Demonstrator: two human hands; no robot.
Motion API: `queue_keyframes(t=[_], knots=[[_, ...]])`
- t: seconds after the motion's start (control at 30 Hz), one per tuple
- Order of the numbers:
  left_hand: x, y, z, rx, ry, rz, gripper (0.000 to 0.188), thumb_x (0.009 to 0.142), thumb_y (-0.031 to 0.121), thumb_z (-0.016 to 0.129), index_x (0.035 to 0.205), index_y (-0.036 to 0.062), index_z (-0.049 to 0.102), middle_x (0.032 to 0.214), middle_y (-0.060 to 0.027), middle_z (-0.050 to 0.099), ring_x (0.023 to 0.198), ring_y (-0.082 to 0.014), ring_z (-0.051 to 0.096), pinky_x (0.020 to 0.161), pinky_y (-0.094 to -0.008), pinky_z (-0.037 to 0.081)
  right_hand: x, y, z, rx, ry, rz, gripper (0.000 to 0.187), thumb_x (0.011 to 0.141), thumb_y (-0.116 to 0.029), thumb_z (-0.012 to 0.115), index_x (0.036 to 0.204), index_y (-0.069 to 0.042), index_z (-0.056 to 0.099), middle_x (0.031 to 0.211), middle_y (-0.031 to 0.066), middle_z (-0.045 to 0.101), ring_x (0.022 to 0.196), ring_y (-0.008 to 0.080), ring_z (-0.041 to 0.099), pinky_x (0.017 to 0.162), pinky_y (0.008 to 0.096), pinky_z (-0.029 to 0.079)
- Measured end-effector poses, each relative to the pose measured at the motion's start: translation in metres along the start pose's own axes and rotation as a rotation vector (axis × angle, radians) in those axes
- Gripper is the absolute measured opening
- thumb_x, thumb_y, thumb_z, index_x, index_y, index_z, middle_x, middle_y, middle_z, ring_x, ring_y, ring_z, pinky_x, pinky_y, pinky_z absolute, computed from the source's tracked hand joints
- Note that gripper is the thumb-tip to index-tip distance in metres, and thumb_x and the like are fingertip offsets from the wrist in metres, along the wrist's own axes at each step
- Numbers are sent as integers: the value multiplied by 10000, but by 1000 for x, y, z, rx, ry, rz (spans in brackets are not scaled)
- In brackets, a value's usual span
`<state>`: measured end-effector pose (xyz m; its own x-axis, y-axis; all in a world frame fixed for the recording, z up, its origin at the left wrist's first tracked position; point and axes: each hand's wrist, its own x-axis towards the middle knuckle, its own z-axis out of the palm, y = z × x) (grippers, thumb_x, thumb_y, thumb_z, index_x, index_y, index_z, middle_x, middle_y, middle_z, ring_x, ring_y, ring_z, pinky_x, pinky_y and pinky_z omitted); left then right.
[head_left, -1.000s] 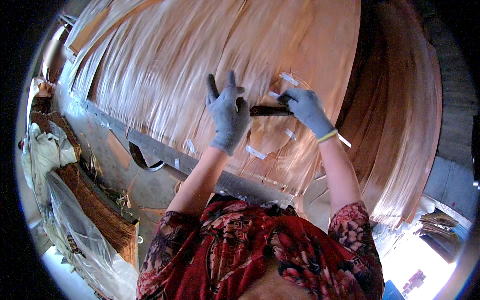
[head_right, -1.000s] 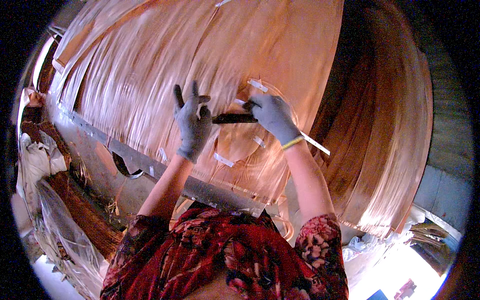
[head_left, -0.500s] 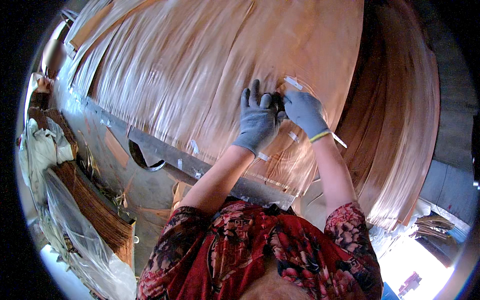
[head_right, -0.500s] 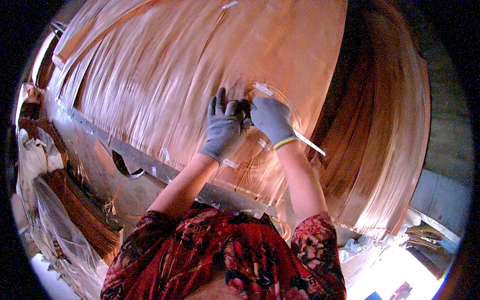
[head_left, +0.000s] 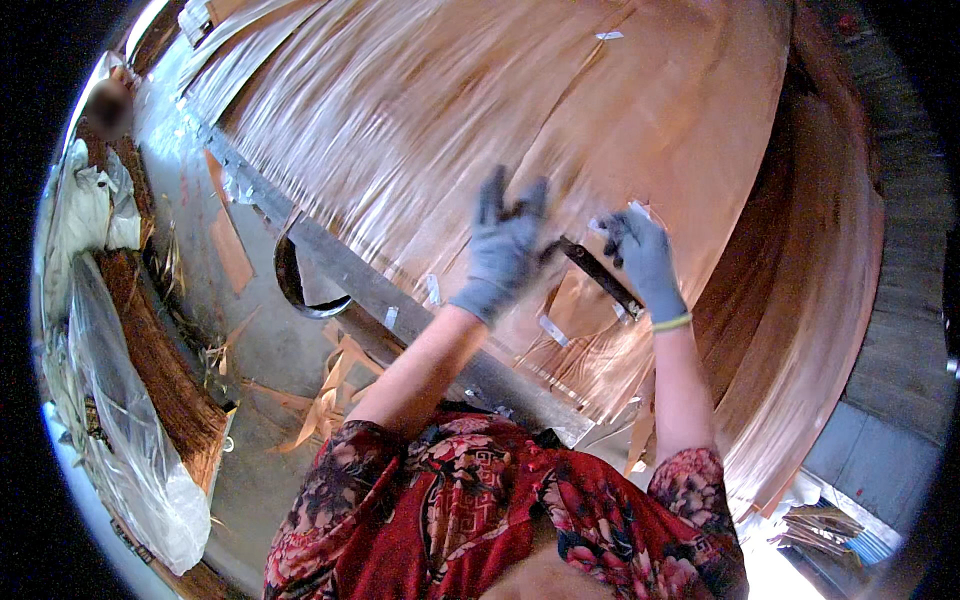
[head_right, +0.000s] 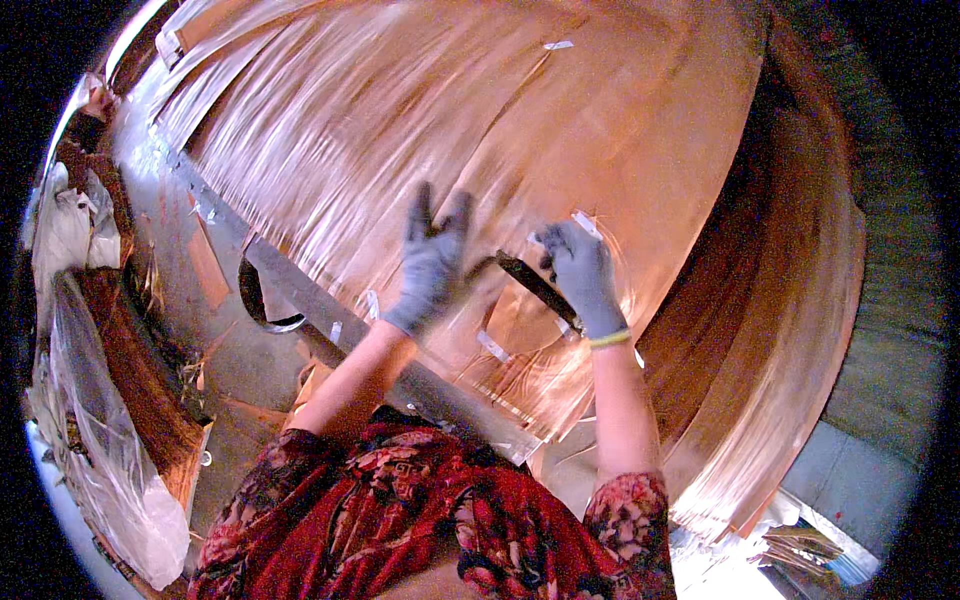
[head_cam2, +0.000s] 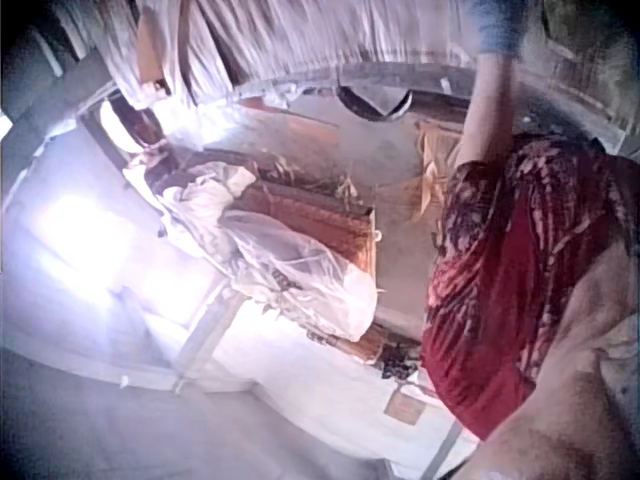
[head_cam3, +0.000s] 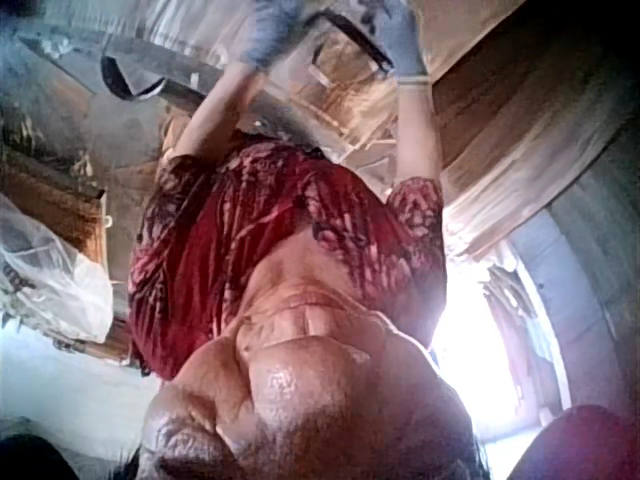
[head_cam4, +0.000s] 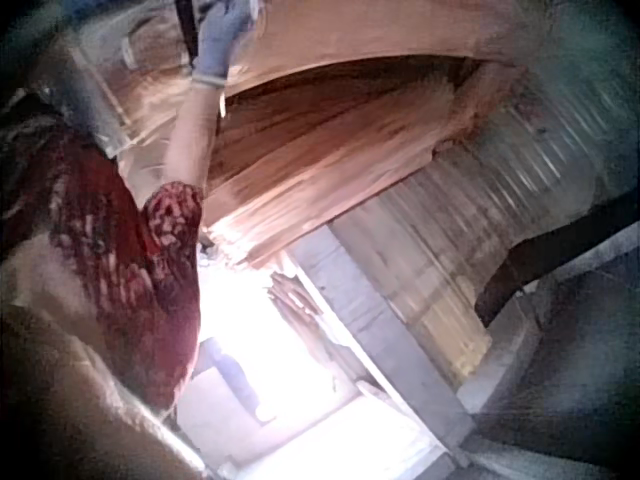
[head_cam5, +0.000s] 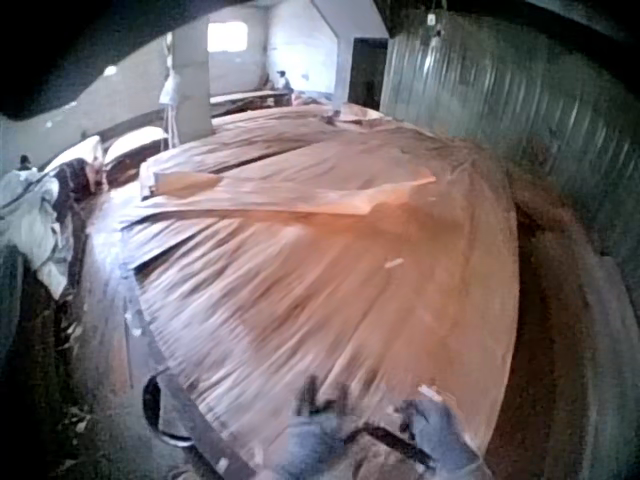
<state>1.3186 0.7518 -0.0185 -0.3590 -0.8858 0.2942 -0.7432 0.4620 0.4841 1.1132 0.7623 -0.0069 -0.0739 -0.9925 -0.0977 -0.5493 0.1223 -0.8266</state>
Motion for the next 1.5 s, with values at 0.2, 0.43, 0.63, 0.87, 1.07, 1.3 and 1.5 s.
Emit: queue_keyframes(t=[0.2, 0.43, 0.63, 0.87, 1.07, 1.3, 1.5], knots=[[-18, -67, -2, 192, 31, 16, 844, 712, 280, 670, 1392, 30, 239, 1309, -118, 467, 1315, -421, 230, 1052, -519, 206, 71, -49, 49, 23, -219, 143, 169, 848, -131, 536, 798, -15, 649, 597, 32, 589, 502, 81, 539, 462, 248, 433], [7, -48, -5, 36, 60, -9, 731, 697, 142, 567, 1379, 92, 310, 1316, -102, 460, 1336, -414, 191, 1074, -559, 113, 108, -82, 57, -650, -346, 261, 420, 734, -488, 615, 762, -74, 681, 723, 122, 664, 745, 273, 650, 684, 389, 505], [38, -46, 6, 147, -86, -21, 612, 661, 154, 551, 1266, 215, 482, 1298, -68, 423, 1323, -435, 168, 1072, -553, 132, 96, -64, 57, -762, -233, 30, 307, 805, -363, 527, 854, -97, 670, 927, 157, 652, 877, 354, 623, 745, 456, 493], [40, -55, 25, 265, -55, 35, 496, 722, 265, 546, 1217, 254, 517, 1246, -91, 440, 1267, -472, 232, 1046, -581, 163, 10, -48, 32, -365, -225, -18, 287, 869, -305, 503, 815, -54, 632, 718, 162, 625, 658, 286, 617, 607, 401, 470], [32, -64, 8, 22, -28, 117, 727, 647, 100, 551, 1353, 165, 390, 1277, -101, 480, 1307, -491, 165, 1066, -566, 122, -65, -16, 25, -217, -348, 113, 239, 855, -244, 565, 809, -26, 651, 609, 95, 616, 543, 157, 608, 544, 294, 471], [-66, -3, -6, -218, -94, 336, 785, 656, 62, 524, 1386, -8, 244, 1192, -130, 560, 1303, -460, 240, 1040, -552, 189, -53, -19, 43, -495, -296, 145, 307, 785, -360, 615, 791, -59, 672, 659, 156, 628, 652, 319, 627, 602, 402, 483], [-74, 21, -8, -8, -288, 277, 603, 714, 132, 554, 1302, 82, 428, 1262, -129, 463, 1300, -440, 238, 1059, -566, 164, -68, -22, 38, -641, -186, 273, 263, 792, -322, 549, 789, -88, 667, 810, 172, 645, 770, 359, 626, 679, 461, 490]])
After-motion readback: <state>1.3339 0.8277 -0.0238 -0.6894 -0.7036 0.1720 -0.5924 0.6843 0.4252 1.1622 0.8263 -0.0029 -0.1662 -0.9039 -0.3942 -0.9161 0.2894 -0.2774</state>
